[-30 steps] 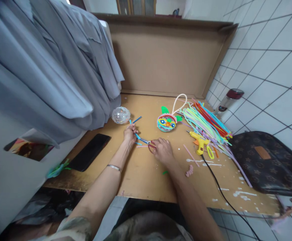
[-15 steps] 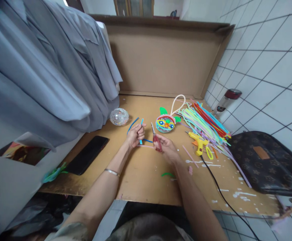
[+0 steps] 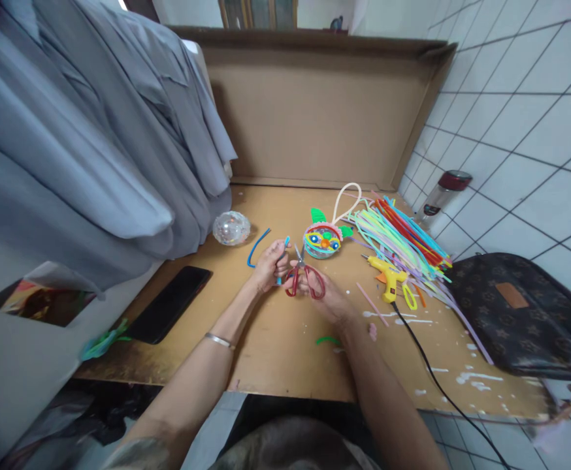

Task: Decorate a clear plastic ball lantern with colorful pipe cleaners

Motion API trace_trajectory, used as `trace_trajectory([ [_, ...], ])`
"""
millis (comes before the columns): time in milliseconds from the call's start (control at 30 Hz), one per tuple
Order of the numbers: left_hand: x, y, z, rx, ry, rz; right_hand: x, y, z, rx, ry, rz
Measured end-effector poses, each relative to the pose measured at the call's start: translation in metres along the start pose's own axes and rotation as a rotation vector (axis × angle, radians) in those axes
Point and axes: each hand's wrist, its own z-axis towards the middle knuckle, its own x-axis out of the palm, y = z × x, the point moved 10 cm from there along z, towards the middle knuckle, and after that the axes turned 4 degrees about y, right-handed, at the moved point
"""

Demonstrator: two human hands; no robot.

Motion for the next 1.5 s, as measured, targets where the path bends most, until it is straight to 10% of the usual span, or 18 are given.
trace_trajectory([
  [1500, -0.0056, -0.0100, 0.0012, 0.277, -0.042, 0.545, 0.0000, 0.0049, -0.0003, -0.025, -0.039, 0.125],
])
